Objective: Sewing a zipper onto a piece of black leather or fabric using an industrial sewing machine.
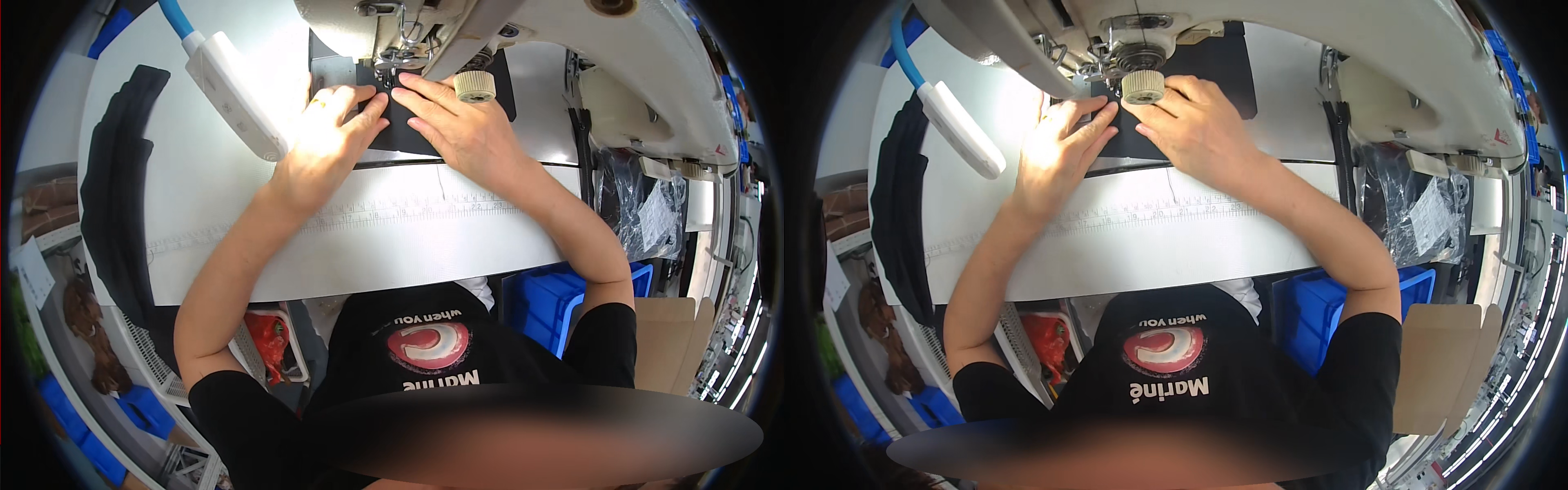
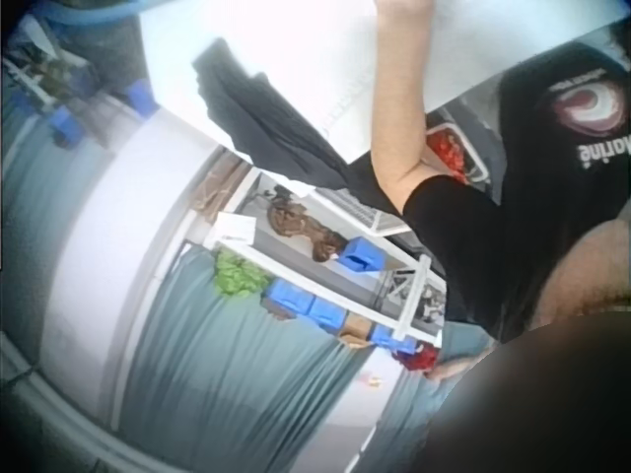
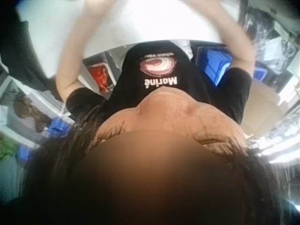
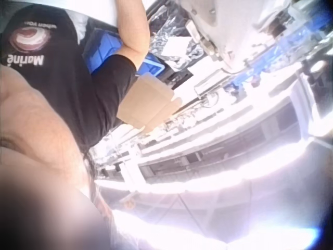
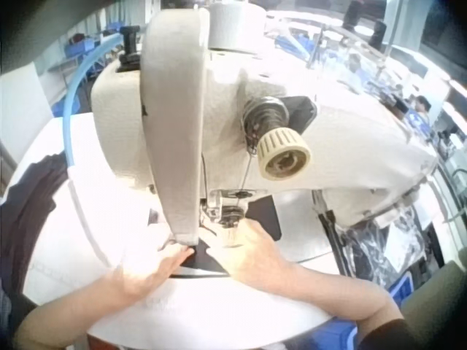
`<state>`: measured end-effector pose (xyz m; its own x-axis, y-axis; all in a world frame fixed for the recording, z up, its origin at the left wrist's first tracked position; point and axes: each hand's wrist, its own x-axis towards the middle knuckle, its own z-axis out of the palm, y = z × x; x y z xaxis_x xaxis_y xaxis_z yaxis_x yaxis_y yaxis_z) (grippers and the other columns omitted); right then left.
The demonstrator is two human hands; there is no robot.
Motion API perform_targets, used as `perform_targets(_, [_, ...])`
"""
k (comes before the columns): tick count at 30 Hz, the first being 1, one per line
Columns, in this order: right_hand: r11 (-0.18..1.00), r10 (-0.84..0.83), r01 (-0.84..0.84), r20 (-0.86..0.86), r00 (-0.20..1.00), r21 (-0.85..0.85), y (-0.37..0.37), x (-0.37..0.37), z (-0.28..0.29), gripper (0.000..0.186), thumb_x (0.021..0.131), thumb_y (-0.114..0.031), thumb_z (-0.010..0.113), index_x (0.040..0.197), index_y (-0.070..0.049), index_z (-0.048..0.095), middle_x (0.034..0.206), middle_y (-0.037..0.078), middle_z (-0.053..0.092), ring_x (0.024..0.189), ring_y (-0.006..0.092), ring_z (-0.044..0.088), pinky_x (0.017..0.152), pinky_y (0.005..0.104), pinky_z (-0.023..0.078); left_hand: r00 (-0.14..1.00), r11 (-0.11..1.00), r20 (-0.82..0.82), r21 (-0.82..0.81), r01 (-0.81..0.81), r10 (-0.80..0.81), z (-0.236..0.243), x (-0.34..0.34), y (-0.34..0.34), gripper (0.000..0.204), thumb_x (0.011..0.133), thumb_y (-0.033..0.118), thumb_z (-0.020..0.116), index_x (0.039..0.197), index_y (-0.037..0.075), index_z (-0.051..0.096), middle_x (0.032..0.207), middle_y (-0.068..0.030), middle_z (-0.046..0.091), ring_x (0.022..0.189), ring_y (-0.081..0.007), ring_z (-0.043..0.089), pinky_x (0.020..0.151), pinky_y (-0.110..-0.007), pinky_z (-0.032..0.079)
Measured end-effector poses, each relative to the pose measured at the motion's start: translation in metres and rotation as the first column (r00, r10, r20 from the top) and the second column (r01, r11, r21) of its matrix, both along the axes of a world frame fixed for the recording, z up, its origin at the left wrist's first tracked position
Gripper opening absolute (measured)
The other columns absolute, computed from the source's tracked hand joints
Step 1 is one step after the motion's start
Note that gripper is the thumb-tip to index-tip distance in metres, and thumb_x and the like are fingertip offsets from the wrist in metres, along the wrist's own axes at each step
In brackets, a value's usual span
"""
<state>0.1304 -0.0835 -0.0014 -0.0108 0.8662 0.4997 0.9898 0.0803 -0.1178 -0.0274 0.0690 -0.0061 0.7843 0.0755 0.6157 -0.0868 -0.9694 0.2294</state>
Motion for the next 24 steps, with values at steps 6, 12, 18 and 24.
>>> perform_targets(6, [0.998,-0.059,0.059,-0.003,0.998,0.025,0.001,0.0,-0.006,0.025,0.081,-0.02,0.071,0.105,-0.011,0.07,0.096,0.001,0.068,0.097,0.0224,0.059,0.075,0.0336,0.047,1.0,0.999,-0.01,-0.041,0.005,-0.005,0.003,0.0,0.0,0.032,0.074,0.01,0.077,0.105,0.006,0.072,0.102,-0.0086,0.068,0.096,-0.0247,0.061,0.093,-0.04,0.042])
perform_targets(12, [0.996,-0.048,0.05,-0.026,0.999,0.079,0.001,0.003,-0.009,0.021,0.079,-0.017,0.072,0.099,-0.01,0.071,0.098,0.002,0.067,0.095,0.0215,0.059,0.074,0.0336,0.047,1.0,1.0,-0.013,-0.009,-0.014,0.014,0.005,0.003,0.002,0.031,0.075,0.009,0.076,0.106,0.007,0.073,0.104,-0.0082,0.067,0.096,-0.0267,0.059,0.089,-0.038,0.044])
perform_targets(18, [0.994,-0.057,0.058,-0.02,0.998,0.09,0.009,0.008,-0.004,0.018,0.078,-0.016,0.072,0.095,-0.009,0.071,0.099,0.002,0.067,0.093,0.0211,0.059,0.074,0.0326,0.048,0.999,0.999,-0.017,0.017,-0.042,0.042,0.002,0.008,0.005,0.031,0.074,0.009,0.076,0.105,0.008,0.073,0.104,-0.0075,0.067,0.095,-0.0275,0.058,0.085,-0.037,0.046])
perform_targets(24, [0.998,-0.057,0.058,0.049,0.997,-0.02,-0.026,0.004,0.039,0.03,0.082,-0.006,0.068,0.112,-0.008,0.07,0.114,0.006,0.068,0.092,0.0245,0.063,0.085,0.0346,0.049,0.998,0.999,-0.054,0.019,-0.044,0.045,-0.002,0.008,0.008,0.029,0.077,0.01,0.075,0.107,0.01,0.073,0.106,-0.0059,0.067,0.096,-0.0254,0.06,0.094,-0.041,0.043])
